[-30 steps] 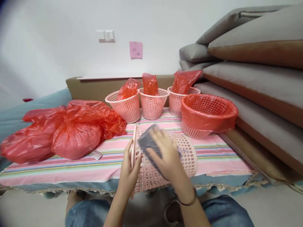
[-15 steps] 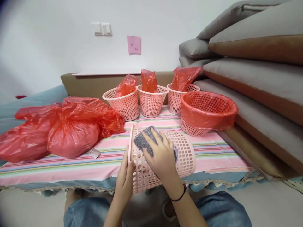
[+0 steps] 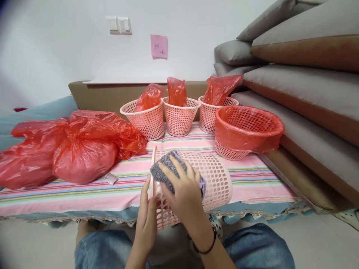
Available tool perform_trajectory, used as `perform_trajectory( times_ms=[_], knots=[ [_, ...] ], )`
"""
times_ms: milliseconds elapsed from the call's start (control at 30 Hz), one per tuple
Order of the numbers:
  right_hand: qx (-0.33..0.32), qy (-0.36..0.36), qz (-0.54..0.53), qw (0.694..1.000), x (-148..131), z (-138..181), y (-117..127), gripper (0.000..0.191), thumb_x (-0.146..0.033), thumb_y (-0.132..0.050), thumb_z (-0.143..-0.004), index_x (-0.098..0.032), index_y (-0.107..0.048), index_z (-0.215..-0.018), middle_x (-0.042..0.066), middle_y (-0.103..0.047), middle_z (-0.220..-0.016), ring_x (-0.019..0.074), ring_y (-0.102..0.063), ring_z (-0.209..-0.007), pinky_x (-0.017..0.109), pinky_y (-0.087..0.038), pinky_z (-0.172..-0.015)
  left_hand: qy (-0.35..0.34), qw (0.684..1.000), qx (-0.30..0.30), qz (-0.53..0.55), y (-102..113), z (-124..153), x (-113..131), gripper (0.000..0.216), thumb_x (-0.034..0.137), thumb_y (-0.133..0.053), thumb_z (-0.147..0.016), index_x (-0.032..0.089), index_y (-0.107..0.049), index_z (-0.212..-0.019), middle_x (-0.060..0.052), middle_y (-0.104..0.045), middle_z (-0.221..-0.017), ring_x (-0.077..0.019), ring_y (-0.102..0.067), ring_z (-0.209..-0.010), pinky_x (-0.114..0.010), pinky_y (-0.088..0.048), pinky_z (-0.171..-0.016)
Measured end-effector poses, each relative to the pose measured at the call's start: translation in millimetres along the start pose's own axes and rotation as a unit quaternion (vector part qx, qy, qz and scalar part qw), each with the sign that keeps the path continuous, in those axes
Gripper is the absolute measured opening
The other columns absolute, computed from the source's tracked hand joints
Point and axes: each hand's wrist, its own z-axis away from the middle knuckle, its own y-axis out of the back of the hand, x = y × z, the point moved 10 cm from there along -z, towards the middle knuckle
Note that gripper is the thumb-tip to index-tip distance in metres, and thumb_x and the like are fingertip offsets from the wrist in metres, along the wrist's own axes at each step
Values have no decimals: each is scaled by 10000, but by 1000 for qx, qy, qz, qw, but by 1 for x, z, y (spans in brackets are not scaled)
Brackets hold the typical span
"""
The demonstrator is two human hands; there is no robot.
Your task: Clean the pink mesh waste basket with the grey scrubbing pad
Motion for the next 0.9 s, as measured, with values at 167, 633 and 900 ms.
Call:
perform_trajectory(
  times_ms=[167,633,900],
  knots=[
    [9,-78,-5,997,26,-33,-5,414,-329,-508,-940,-332,-586,-1346,14,-511,-1476,330,-493,-1265,545,-389,-1047,-6,999,-1,-38,0,2,-1,597,503,-304,-1006,222,-299,-1533,-89,-284,-1622,-246,-219,-1503,-443,-262,-1216],
    [25,-53,-5,998,7,-20,-2,440,-385,-522,-937,-344,-560,-1374,-7,-507,-1479,325,-474,-1273,529,-380,-1073,-19,999,28,-31,3,7,-7,573,469,-316,-1015,236,-298,-1538,-70,-306,-1615,-235,-299,-1480,-400,-319,-1194],
    [25,-108,13,994,43,-45,-7,415,-342,-495,-942,-307,-594,-1344,14,-528,-1462,315,-517,-1232,510,-425,-1029,0,998,55,-27,5,1,0,603,517,-351,-992,243,-327,-1528,-116,-576,-1404,-293,-524,-1326,-451,-464,-1085]
  ],
)
